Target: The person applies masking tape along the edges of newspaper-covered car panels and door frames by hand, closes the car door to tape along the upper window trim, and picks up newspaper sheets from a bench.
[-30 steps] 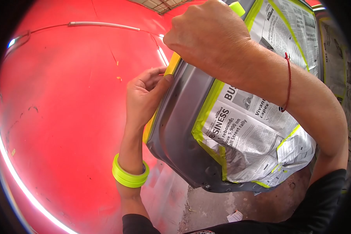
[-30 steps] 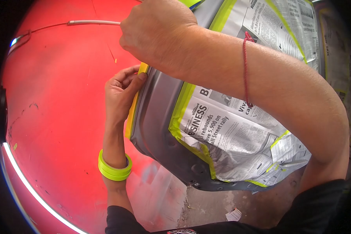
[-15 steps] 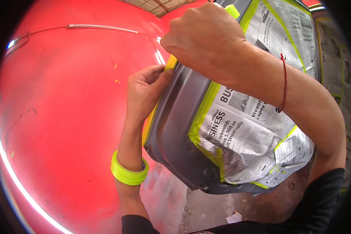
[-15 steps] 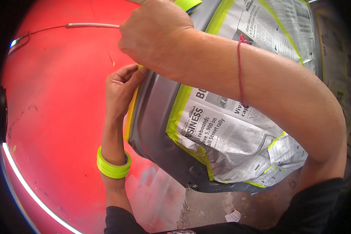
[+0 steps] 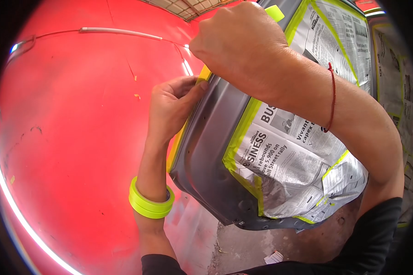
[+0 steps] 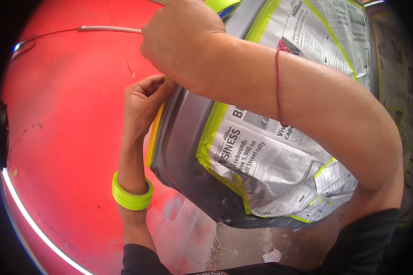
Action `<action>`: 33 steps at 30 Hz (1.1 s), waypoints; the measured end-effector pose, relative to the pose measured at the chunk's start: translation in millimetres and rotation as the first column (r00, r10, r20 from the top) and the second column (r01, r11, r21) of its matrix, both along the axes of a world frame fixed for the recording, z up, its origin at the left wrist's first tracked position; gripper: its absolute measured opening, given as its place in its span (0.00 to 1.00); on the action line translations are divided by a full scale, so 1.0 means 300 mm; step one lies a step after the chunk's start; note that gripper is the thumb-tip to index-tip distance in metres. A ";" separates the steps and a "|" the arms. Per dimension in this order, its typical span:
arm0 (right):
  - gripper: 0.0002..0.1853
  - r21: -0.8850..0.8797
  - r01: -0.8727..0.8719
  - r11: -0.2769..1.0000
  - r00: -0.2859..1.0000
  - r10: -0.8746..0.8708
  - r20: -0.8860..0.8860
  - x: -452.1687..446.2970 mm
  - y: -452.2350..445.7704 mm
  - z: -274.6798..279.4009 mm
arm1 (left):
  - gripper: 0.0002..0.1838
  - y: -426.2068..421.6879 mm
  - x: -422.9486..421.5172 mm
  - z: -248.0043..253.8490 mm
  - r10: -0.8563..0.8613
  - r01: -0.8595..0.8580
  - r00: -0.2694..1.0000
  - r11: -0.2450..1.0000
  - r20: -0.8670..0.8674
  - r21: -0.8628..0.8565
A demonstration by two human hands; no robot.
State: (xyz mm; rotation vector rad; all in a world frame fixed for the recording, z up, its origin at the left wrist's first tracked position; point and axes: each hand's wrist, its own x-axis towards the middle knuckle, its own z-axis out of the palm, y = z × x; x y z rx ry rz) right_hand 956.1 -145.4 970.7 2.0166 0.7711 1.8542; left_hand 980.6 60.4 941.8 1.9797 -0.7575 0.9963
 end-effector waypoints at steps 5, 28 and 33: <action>0.04 0.086 0.008 0.996 1.000 -0.006 -0.015 0.016 0.015 -0.023 | 0.15 0.006 -0.003 0.020 -0.026 0.027 0.997 1.000 -0.073 0.013; 0.14 -0.002 -0.245 0.970 0.964 0.243 -0.111 -0.002 -0.031 -0.057 | 0.21 -0.089 -0.022 0.097 0.220 -0.359 0.900 0.863 0.377 0.355; 0.35 -0.034 -0.753 0.658 0.608 0.674 -0.421 -0.032 -0.119 -0.165 | 0.18 -0.102 -0.036 0.102 0.279 -0.298 0.954 0.927 0.111 0.229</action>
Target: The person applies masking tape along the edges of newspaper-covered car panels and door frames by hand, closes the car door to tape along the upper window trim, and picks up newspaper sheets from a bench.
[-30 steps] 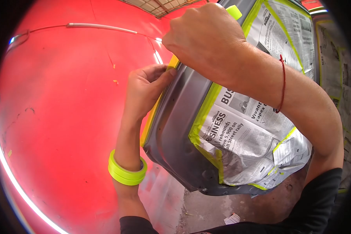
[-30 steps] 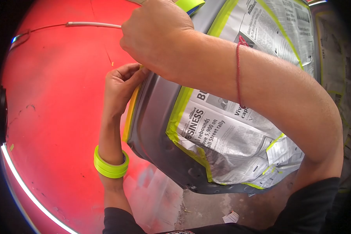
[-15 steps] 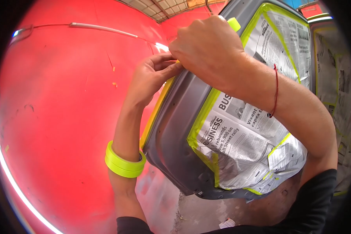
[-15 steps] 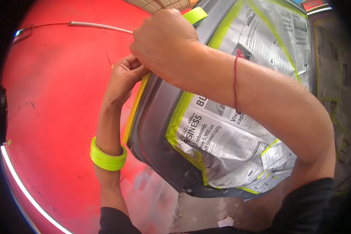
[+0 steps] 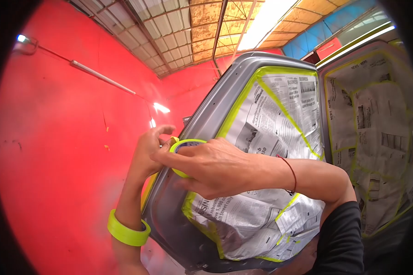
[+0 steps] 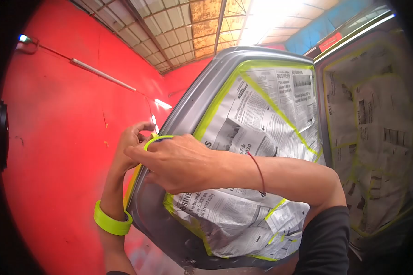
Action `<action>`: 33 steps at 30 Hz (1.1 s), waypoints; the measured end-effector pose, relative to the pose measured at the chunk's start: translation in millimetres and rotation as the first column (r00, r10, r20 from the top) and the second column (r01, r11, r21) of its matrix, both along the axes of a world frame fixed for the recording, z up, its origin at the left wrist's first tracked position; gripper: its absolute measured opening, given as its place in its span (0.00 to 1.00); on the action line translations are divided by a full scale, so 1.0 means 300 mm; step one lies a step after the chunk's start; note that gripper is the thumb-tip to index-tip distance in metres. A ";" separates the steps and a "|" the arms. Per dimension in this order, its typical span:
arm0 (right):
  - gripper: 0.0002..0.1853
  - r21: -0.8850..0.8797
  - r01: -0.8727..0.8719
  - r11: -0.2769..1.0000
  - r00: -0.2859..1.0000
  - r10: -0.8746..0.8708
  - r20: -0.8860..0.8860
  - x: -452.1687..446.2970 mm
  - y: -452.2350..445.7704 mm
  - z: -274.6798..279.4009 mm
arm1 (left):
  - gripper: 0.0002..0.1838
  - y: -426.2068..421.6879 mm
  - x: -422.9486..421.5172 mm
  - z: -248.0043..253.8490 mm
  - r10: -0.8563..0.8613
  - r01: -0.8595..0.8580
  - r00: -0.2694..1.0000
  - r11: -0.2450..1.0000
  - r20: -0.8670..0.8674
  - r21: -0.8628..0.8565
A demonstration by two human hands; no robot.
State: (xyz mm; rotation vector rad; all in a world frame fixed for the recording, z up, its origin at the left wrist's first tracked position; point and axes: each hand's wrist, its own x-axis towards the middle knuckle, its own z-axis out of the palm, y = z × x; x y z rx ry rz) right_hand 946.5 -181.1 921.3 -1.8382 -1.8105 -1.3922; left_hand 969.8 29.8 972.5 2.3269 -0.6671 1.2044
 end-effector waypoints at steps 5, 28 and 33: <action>0.27 -0.070 -0.096 0.993 0.965 0.076 -0.249 -0.011 -0.139 0.057 | 0.11 0.014 0.030 -0.018 -0.079 0.070 0.992 0.993 0.101 0.089; 0.21 -0.117 -0.021 0.993 0.785 -0.056 -0.617 -0.043 -0.398 0.451 | 0.16 0.005 0.006 0.011 0.016 -0.013 0.997 0.999 -0.078 0.034; 0.23 -0.018 0.180 0.984 0.957 -0.170 0.237 0.140 -0.429 0.458 | 0.16 -0.014 -0.021 0.022 0.073 -0.071 0.989 0.997 -0.127 0.017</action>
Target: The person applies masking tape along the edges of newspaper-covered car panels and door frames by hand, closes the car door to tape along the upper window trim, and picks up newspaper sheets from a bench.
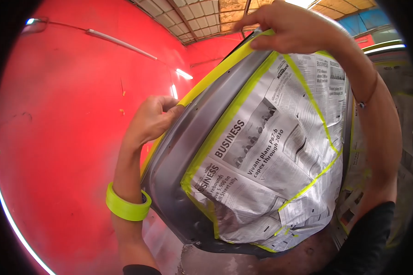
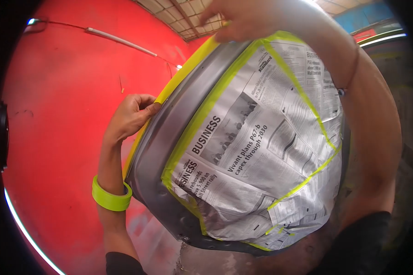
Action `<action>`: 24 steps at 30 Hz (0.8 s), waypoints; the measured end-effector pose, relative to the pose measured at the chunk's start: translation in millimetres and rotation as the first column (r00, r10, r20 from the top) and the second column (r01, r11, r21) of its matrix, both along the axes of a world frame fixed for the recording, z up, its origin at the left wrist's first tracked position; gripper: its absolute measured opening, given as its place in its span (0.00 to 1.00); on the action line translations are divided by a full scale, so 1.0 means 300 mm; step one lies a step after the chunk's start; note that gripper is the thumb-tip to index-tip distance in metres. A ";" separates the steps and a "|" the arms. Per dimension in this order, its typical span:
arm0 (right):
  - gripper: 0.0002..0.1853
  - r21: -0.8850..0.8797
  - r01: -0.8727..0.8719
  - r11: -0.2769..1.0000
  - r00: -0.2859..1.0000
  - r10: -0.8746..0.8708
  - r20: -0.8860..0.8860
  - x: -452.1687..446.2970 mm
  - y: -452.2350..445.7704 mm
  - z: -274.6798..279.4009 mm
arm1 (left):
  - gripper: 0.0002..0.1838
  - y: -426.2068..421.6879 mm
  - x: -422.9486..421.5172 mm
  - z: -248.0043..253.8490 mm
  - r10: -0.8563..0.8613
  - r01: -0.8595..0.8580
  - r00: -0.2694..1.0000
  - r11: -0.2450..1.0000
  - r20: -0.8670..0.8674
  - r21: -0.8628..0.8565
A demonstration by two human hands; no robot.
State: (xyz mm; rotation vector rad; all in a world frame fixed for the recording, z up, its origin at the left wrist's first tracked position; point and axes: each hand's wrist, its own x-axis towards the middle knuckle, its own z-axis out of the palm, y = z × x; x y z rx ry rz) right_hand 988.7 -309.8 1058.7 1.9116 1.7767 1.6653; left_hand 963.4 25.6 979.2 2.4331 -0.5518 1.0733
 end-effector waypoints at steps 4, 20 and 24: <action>0.13 0.449 0.329 0.831 0.860 -0.460 0.222 0.076 0.107 -0.030 | 0.15 -0.002 -0.001 0.002 -0.014 0.016 1.000 0.999 -0.025 0.052; 0.11 0.426 0.239 0.873 0.970 -0.231 -0.071 -0.005 0.052 -0.058 | 0.16 -0.011 -0.013 0.006 -0.037 0.029 0.995 0.995 -0.090 -0.093; 0.11 0.525 0.291 0.800 0.935 -0.355 0.022 0.053 0.080 -0.056 | 0.15 -0.001 0.000 -0.005 -0.094 0.087 0.994 0.990 -0.062 -0.110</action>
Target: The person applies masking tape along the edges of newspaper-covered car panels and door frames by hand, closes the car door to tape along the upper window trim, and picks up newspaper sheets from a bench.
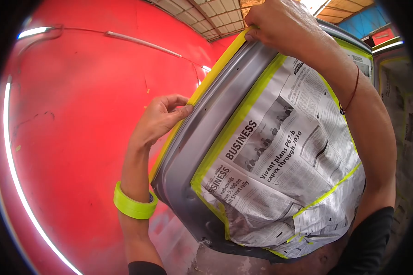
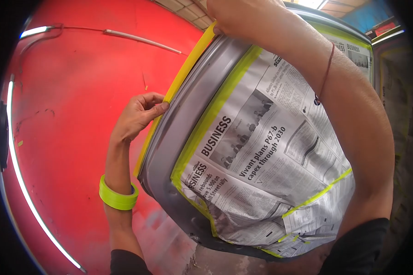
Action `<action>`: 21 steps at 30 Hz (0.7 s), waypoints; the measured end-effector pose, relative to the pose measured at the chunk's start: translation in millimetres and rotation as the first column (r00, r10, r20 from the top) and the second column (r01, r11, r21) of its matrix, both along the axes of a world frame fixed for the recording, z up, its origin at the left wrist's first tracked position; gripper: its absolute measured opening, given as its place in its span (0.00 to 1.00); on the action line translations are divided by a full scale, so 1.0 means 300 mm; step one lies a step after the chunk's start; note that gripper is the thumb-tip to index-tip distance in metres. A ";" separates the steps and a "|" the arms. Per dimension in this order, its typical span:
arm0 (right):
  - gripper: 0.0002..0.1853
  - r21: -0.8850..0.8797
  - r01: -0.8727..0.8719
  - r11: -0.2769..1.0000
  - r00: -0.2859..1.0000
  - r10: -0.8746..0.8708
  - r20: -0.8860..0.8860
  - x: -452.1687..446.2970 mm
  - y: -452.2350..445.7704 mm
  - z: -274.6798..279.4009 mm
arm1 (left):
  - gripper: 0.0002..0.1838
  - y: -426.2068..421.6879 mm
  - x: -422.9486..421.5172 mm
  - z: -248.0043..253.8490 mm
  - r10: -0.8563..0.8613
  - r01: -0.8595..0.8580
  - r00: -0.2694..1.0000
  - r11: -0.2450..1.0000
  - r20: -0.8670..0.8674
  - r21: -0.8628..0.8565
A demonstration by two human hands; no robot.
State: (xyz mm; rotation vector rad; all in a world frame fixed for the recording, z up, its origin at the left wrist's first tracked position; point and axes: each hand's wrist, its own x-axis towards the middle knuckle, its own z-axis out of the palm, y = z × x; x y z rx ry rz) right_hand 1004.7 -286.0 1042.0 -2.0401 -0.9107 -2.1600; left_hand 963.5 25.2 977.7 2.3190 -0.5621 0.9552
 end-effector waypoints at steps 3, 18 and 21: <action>0.12 -0.045 0.040 0.998 0.998 -0.038 0.046 0.007 -0.004 -0.003 | 0.15 0.010 0.012 -0.014 -0.036 0.037 0.999 0.998 0.022 -0.046; 0.08 -0.004 0.163 0.987 0.986 -0.163 -0.033 -0.007 0.013 -0.009 | 0.26 -0.046 0.014 -0.007 -0.035 0.038 0.997 0.999 0.074 -0.036; 0.09 0.041 0.060 0.997 0.997 -0.062 0.049 -0.023 0.008 -0.055 | 0.25 -0.057 0.040 -0.012 -0.157 0.164 0.983 0.984 0.100 -0.066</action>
